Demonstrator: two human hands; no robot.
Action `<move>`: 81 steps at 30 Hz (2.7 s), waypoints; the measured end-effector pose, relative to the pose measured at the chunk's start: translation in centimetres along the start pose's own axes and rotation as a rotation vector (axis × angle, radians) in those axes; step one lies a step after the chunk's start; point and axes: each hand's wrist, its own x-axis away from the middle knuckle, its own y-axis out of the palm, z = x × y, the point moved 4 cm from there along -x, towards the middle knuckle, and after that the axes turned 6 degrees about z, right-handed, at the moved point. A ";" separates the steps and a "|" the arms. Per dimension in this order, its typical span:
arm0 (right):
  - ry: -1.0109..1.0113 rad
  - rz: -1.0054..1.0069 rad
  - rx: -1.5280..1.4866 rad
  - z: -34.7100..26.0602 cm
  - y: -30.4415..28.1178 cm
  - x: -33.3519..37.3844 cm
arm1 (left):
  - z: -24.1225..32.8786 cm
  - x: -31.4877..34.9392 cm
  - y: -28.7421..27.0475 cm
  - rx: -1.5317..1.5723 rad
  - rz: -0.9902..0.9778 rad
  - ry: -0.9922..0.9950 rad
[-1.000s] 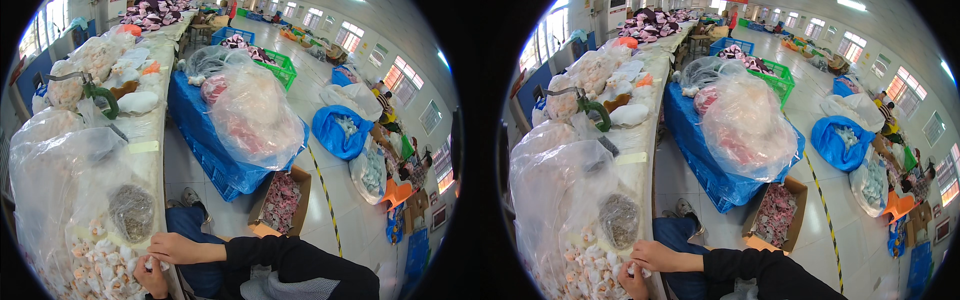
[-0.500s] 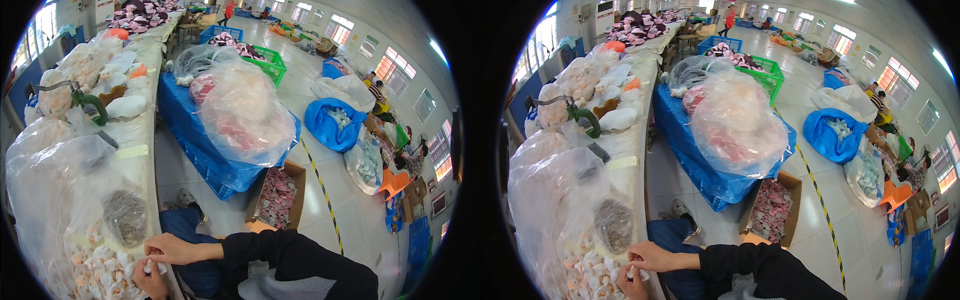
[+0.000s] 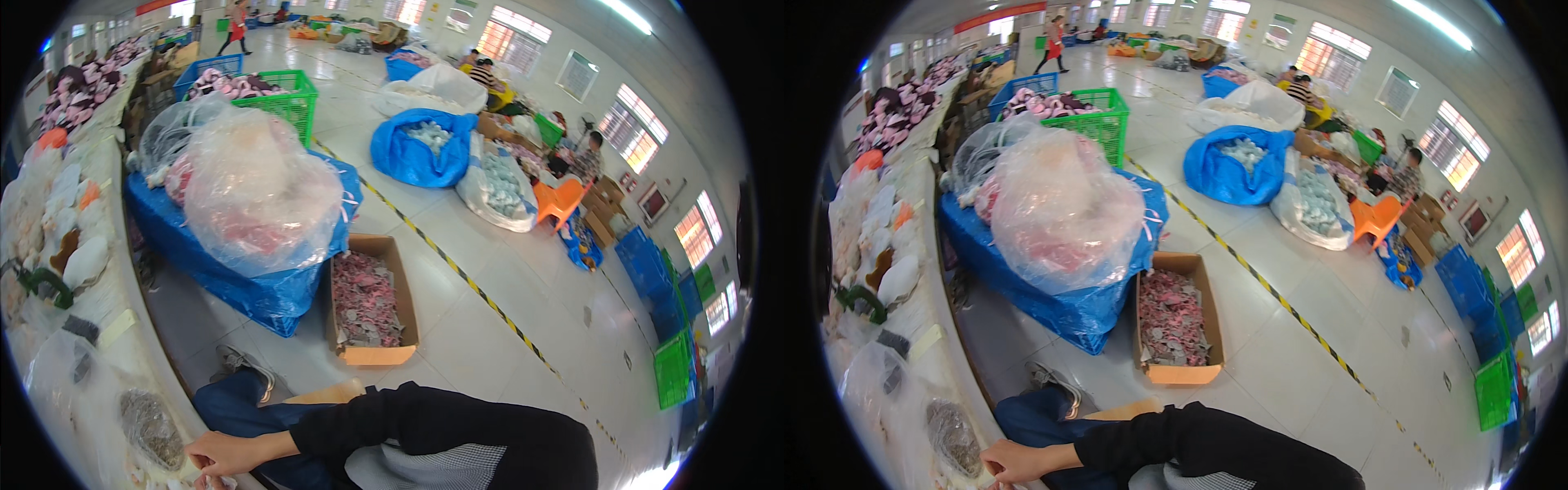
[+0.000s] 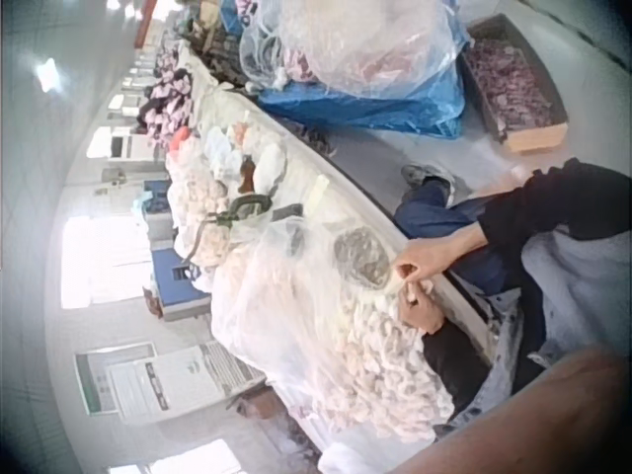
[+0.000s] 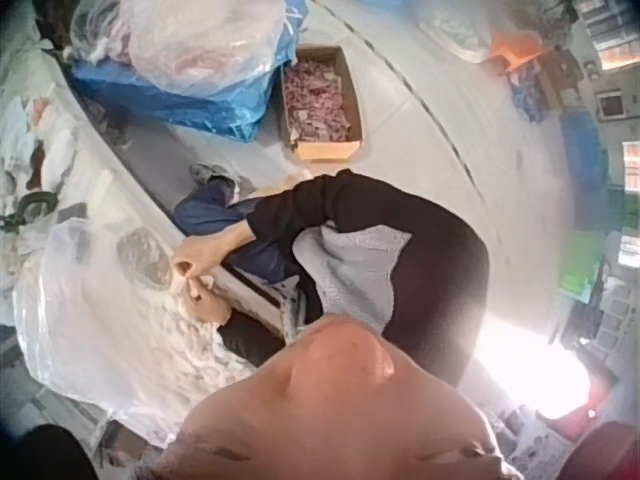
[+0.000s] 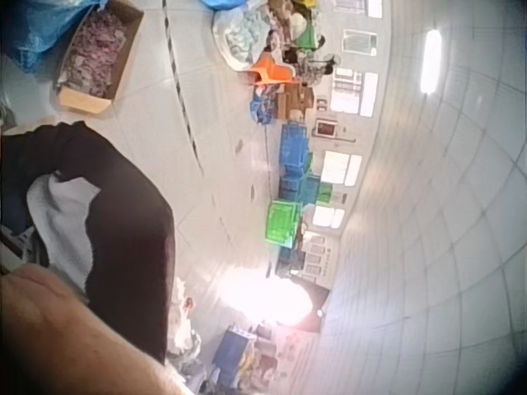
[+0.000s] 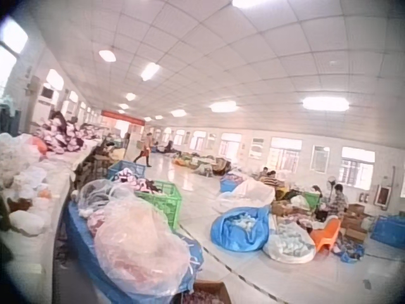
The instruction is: The person sits on the floor and assembles small white stuffed toys by inserting small black beads into them. The person handles the toys one at a time, picks up beads from a plastic bag, and places the finished items on the table.
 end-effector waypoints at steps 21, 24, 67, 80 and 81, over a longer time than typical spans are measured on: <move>0.038 0.092 0.261 1.8 -0.7 2.2 | 1.1 0.5 0.6 -0.120 -0.146 0.398; -0.028 0.057 0.326 3.0 -0.3 1.7 | 2.1 0.4 0.7 -0.132 -0.157 0.390; 0.007 -0.177 0.332 7.1 0.7 -0.7 | 1.8 0.6 0.8 -0.099 -0.118 0.460; 0.071 -0.372 0.350 4.4 0.0 -0.8 | 1.9 0.9 0.8 -0.109 -0.069 0.476; 0.093 -0.310 0.211 4.0 -0.2 -0.7 | 1.9 0.9 0.8 -0.100 -0.079 0.489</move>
